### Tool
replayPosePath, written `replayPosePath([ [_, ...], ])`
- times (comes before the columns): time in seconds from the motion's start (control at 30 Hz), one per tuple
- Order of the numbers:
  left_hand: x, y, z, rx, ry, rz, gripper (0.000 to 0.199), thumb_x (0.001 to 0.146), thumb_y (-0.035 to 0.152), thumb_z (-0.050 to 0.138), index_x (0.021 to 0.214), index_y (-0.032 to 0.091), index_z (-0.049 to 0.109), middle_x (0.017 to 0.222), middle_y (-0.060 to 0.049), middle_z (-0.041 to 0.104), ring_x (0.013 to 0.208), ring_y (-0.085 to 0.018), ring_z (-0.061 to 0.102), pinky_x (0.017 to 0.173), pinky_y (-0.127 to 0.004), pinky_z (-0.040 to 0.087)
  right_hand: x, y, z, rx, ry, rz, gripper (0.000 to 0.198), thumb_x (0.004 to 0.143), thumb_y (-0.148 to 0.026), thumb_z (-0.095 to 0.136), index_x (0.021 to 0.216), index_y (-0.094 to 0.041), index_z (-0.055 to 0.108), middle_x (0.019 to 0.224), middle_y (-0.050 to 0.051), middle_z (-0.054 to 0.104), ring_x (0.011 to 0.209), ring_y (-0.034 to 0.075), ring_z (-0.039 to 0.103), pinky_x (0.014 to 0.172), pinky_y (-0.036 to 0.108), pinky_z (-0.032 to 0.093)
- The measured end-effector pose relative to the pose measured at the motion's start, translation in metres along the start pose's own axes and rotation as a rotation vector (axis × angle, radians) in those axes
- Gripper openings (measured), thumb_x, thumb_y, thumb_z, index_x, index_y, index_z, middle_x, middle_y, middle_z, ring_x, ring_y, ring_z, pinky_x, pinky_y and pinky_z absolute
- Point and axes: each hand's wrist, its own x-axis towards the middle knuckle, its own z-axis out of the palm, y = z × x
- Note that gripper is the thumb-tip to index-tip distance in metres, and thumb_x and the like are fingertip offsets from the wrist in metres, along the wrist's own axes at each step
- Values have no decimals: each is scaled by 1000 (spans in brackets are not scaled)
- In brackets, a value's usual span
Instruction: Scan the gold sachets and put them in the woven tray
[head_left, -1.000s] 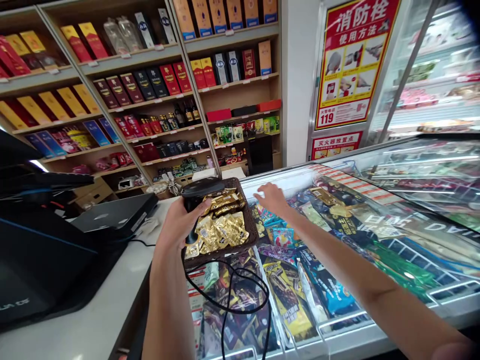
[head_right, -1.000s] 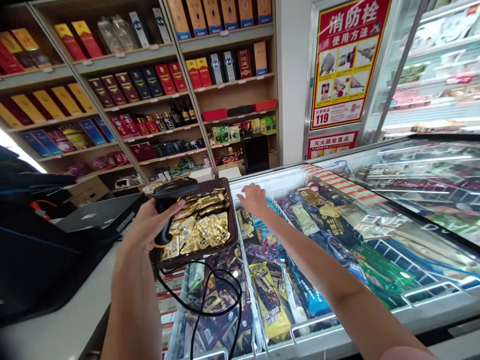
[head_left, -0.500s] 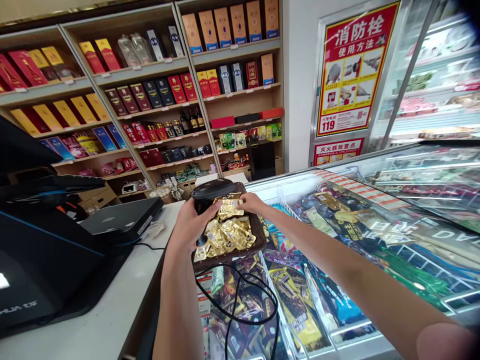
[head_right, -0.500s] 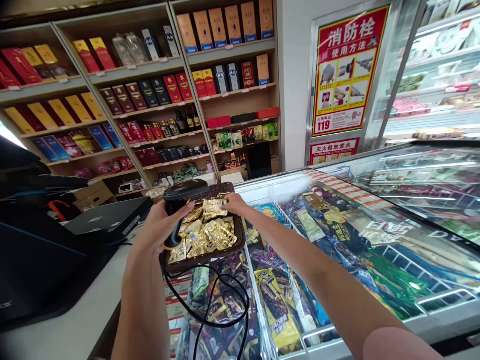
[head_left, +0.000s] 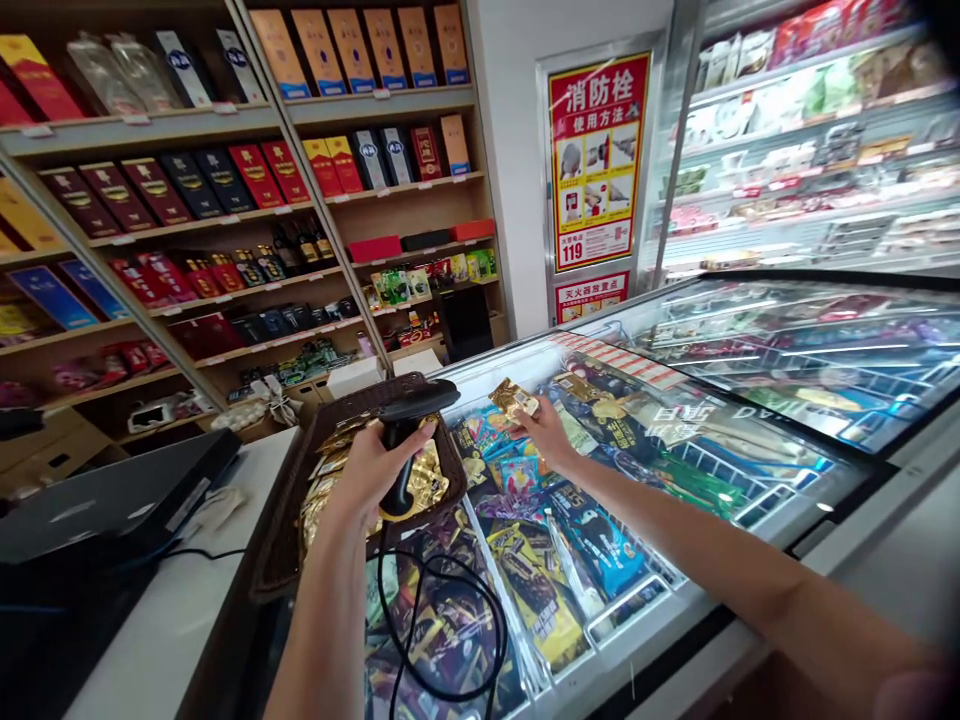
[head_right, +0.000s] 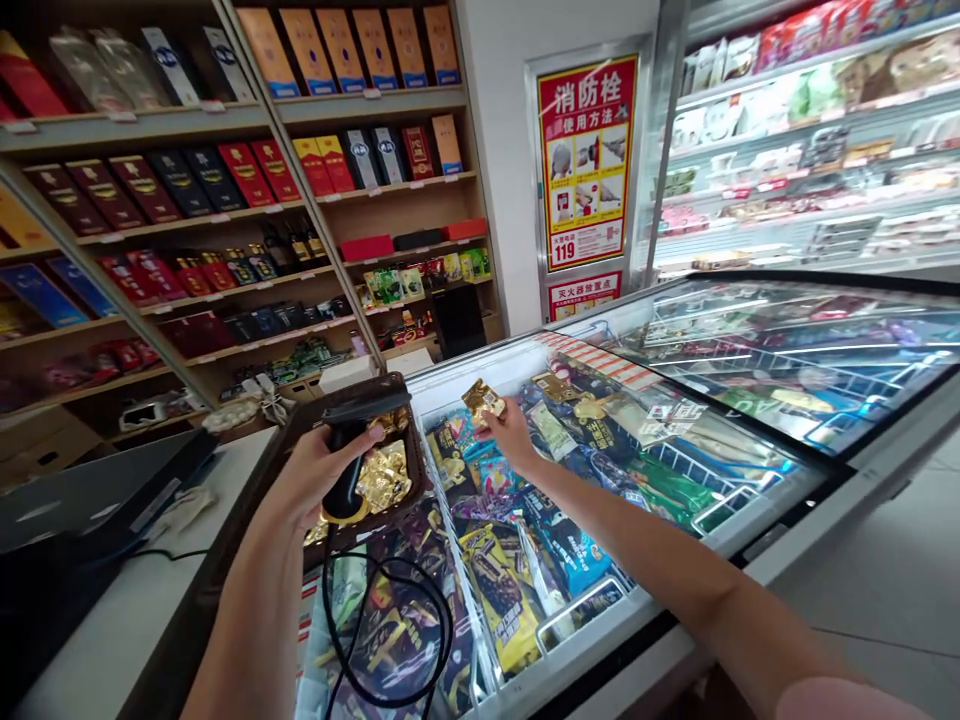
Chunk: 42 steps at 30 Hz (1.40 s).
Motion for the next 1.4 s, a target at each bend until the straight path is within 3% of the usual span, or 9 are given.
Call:
replayPosePath([
  [0.17, -1, -2, 15, 87, -114, -28, 50, 61, 58, 79, 78, 14, 64, 61, 2, 55, 56, -11, 44, 52, -23, 28, -12, -7, -9, -42, -19, -40, 40, 82, -53, 61, 104, -24, 45, 73, 0, 66, 66, 23, 71, 64, 39, 59],
  [0.37, -4, -1, 19, 136, -137, -17, 50, 64, 59, 77, 80, 14, 63, 63, 3, 53, 58, -11, 42, 53, -24, 25, -15, -13, -10, -91, -22, -43, 42, 83, -55, 59, 108, -24, 44, 69, -1, 66, 65, 24, 71, 62, 37, 58],
  [0.73, -1, -9, 28, 174, -150, 62, 48, 66, 61, 74, 79, 15, 62, 56, 7, 35, 53, -9, 30, 51, -23, 18, -15, -14, -14, -124, -16, -62, 38, 85, -52, 58, 109, -24, 46, 70, -1, 68, 67, 23, 72, 62, 35, 58],
  [1.03, -4, -5, 30, 191, -158, 98, 49, 68, 60, 73, 87, 15, 67, 63, 5, 46, 60, -12, 36, 55, -23, 25, -17, -17, -12, -152, -1, -15, 41, 84, -51, 56, 112, -24, 45, 70, -1, 66, 67, 24, 71, 61, 35, 56],
  [1.2, -8, -1, 31, 202, -128, 76, 48, 68, 61, 73, 78, 15, 64, 57, 6, 40, 55, -11, 31, 52, -23, 21, -15, -11, -12, -165, 0, -39, 41, 84, -53, 55, 111, -24, 45, 74, 0, 65, 64, 22, 69, 57, 32, 53],
  [1.4, -9, 4, 20, 163, -101, 67, 51, 65, 59, 75, 85, 13, 67, 65, 1, 55, 59, -13, 42, 54, -24, 29, 4, -2, -28, -335, 122, -83, 30, 86, -49, 52, 102, -24, 47, 65, -4, 57, 53, 18, 60, 50, 29, 44],
])
